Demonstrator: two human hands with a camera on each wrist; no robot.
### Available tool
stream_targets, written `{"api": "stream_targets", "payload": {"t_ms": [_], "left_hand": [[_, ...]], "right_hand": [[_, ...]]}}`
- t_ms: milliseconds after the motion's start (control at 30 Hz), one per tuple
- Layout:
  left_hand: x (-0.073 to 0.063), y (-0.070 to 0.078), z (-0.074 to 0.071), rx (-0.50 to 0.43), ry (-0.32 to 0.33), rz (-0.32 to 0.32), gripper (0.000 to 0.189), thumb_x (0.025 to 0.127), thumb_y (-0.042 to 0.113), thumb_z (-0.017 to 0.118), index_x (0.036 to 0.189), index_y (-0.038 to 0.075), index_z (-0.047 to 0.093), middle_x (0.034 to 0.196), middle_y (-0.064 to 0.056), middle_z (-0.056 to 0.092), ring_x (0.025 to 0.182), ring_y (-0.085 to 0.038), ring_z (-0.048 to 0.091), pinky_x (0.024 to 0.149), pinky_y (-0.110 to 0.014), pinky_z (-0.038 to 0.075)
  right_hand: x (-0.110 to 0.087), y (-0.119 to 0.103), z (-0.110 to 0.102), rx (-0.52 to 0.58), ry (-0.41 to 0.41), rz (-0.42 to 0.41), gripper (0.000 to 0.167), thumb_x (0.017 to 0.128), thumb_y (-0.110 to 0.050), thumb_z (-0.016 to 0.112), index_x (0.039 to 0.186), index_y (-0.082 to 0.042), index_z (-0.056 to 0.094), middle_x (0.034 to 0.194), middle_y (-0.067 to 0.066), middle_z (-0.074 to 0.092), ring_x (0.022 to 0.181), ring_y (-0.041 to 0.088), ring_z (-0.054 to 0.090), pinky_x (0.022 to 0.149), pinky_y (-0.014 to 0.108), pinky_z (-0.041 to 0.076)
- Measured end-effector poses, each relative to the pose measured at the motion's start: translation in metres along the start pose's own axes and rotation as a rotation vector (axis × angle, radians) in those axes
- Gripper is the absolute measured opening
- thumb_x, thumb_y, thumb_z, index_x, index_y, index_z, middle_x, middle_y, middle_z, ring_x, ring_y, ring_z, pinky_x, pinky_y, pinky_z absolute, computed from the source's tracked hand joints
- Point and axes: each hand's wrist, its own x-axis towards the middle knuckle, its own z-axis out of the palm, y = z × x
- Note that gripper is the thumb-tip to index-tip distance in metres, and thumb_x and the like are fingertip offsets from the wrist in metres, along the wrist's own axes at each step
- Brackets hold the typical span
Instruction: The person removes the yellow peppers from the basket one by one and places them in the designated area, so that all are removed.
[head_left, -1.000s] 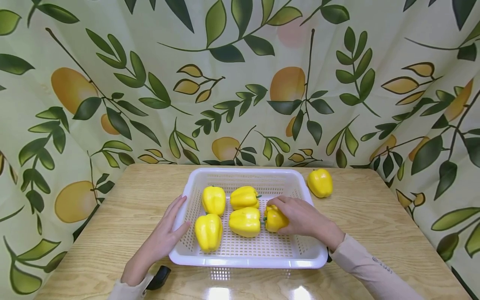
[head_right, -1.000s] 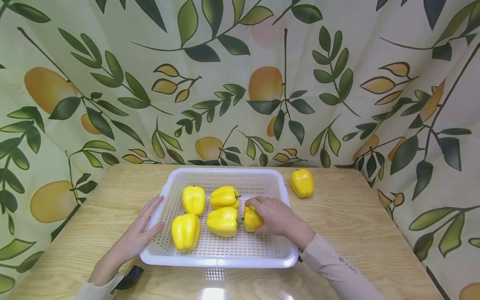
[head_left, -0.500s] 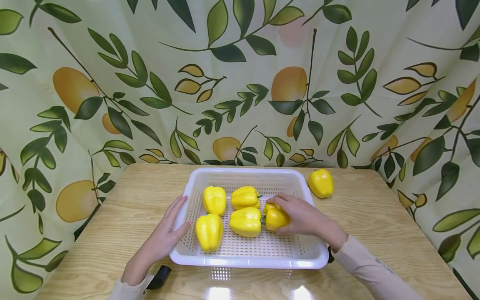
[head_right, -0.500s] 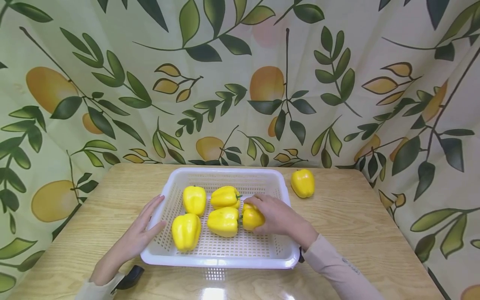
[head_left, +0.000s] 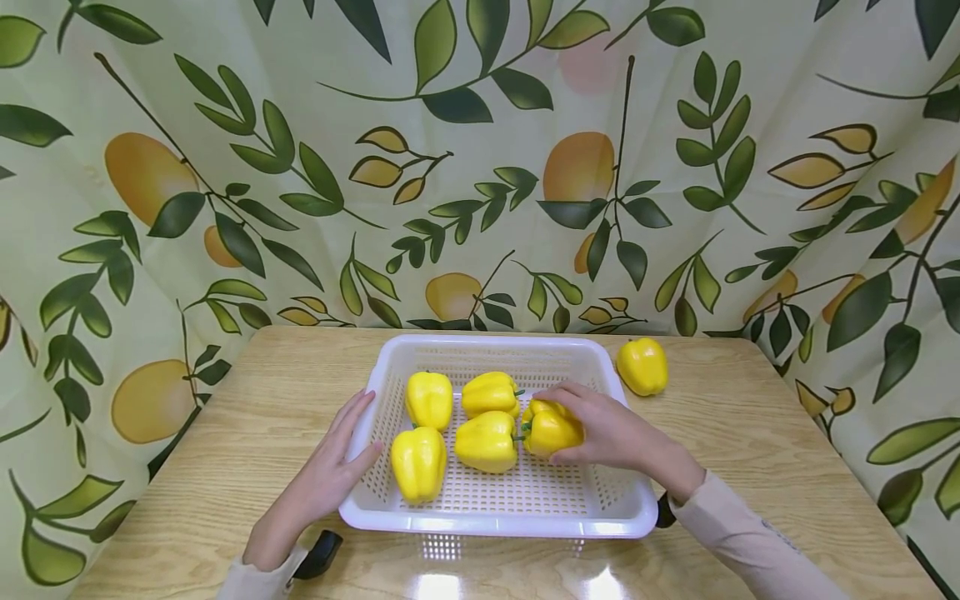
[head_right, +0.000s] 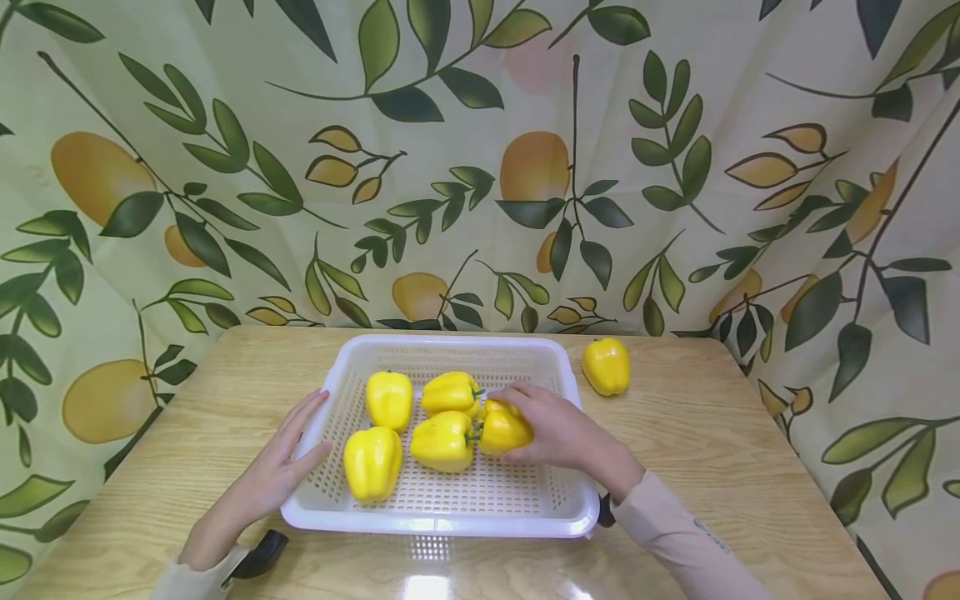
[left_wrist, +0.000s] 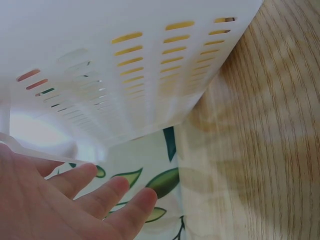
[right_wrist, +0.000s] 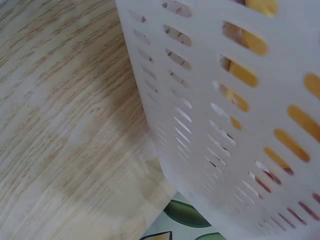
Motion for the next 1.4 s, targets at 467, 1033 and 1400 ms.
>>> {"api": "stream_targets", "payload": {"t_ms": [467,1033,1400], "left_hand": [[0.0,0.001,-0.001,-0.007,0.0,0.005,0.07,0.097,0.016,0.058,0.157,0.01,0.023,0.164,-0.021,0.014,0.144,-0.049,0.028,0.102,-0.068,0.042],[0.0,0.002,-0.001,-0.019,-0.007,-0.014,0.07,0.097,0.017,0.058,0.157,0.011,0.022,0.165,-0.02,0.012,0.142,-0.05,0.031,0.095,-0.063,0.051],[-0.001,0.003,-0.003,-0.06,-0.008,0.003,0.071,0.097,0.017,0.06,0.157,0.011,0.024,0.165,-0.021,0.013,0.137,-0.05,0.039,0.085,-0.054,0.059]], "right_hand": [[-0.005,0.002,-0.014,0.005,0.097,-0.005,0.08,0.073,-0.037,0.087,0.141,-0.014,0.052,0.136,0.008,0.057,0.118,0.026,0.061,0.1,0.05,0.052],[-0.012,0.006,-0.028,0.014,0.179,0.023,0.076,0.071,-0.029,0.09,0.136,-0.012,0.055,0.134,0.008,0.06,0.114,0.026,0.062,0.095,0.052,0.054],[-0.018,0.012,-0.034,0.005,0.261,0.046,0.078,0.07,-0.028,0.09,0.137,-0.011,0.054,0.135,0.013,0.055,0.114,0.032,0.058,0.091,0.055,0.055]]}}
